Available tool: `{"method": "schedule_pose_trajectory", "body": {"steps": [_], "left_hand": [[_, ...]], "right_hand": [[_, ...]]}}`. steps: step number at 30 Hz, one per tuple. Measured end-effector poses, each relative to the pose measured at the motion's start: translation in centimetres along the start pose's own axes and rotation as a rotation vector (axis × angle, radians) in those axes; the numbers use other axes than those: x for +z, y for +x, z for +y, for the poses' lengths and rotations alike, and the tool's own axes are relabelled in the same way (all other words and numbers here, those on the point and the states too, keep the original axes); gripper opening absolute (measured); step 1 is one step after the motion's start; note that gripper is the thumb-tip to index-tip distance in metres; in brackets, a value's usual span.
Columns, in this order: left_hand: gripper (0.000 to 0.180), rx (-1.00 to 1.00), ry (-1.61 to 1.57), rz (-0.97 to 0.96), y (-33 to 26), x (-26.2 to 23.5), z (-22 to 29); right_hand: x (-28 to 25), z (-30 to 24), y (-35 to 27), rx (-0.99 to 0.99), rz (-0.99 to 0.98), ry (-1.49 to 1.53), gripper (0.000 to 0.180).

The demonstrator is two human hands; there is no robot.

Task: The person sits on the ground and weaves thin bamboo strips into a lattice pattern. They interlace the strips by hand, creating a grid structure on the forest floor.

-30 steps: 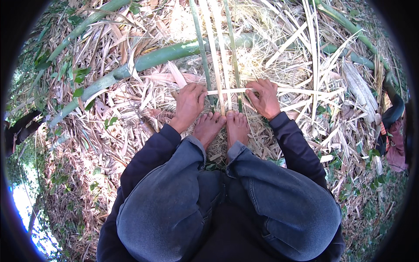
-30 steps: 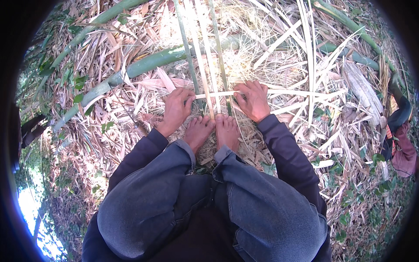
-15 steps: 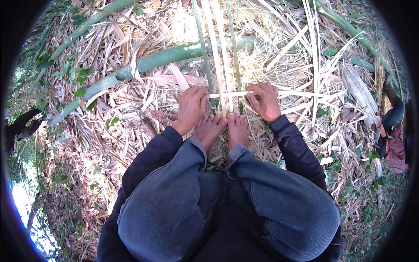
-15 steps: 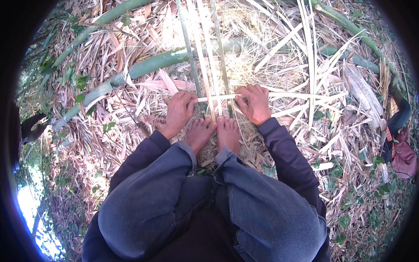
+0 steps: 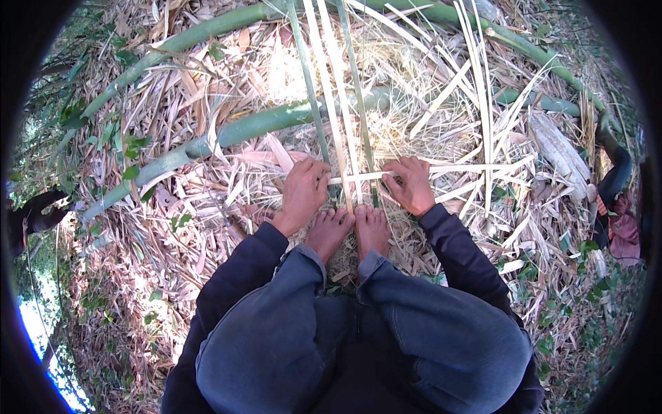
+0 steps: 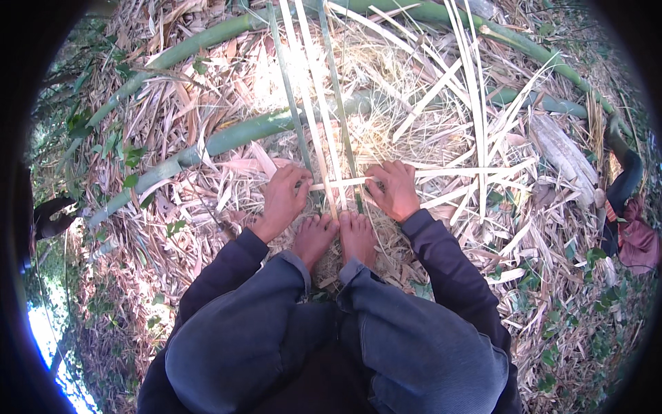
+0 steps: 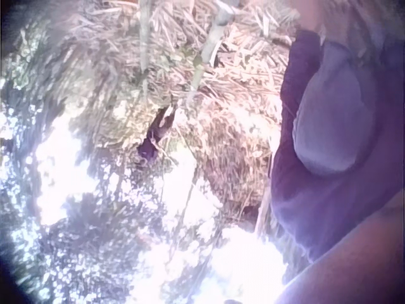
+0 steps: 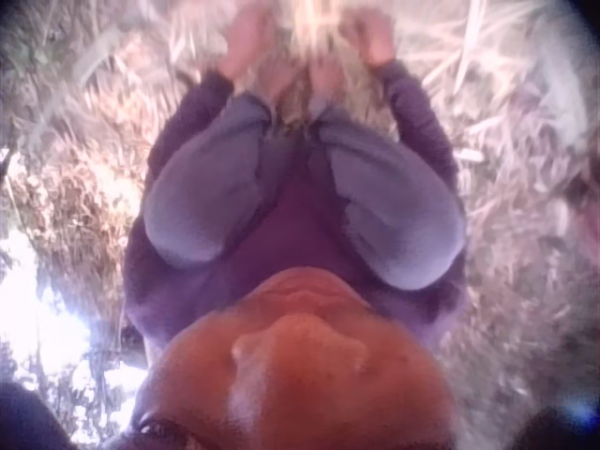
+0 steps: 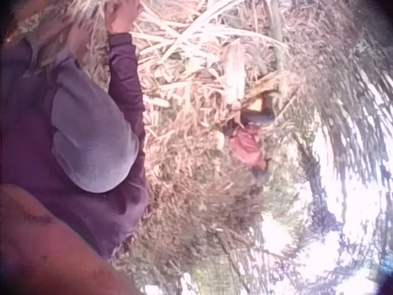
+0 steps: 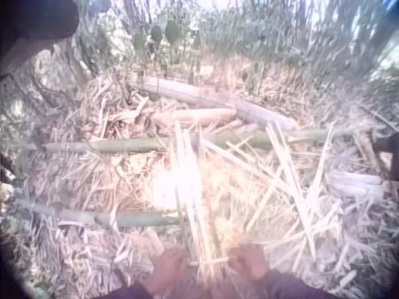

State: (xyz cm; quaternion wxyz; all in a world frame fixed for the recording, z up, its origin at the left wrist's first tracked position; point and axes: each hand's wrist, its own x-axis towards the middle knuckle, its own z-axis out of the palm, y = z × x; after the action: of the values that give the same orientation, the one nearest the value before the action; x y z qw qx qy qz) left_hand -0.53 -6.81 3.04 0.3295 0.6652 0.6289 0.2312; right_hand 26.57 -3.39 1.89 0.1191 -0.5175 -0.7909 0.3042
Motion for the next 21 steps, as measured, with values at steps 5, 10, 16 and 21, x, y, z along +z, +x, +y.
{"method": "schedule_pose_trajectory", "body": {"steps": [5, 10, 16, 21], "left_hand": [[0.012, 0.111, -0.051, -0.037, 0.5, 1.1, 1.1], [0.014, 0.057, -0.065, -0.069, -0.1, 1.2, 1.2], [0.019, 0.028, -0.049, -0.057, -0.9, 1.0, -0.6], [0.02, 0.017, -0.052, -0.061, -1.0, 1.1, -0.7]], "right_hand": [[0.1, 0.2, -0.1, -0.002, 0.006, -0.004, 0.012], [0.0, -0.1, -0.1, 0.001, 0.013, 0.012, 0.011], [0.0, 0.0, -0.1, -0.015, 0.029, 0.014, 0.01], [0.0, 0.0, -0.1, -0.021, 0.04, 0.009, 0.01]]}}
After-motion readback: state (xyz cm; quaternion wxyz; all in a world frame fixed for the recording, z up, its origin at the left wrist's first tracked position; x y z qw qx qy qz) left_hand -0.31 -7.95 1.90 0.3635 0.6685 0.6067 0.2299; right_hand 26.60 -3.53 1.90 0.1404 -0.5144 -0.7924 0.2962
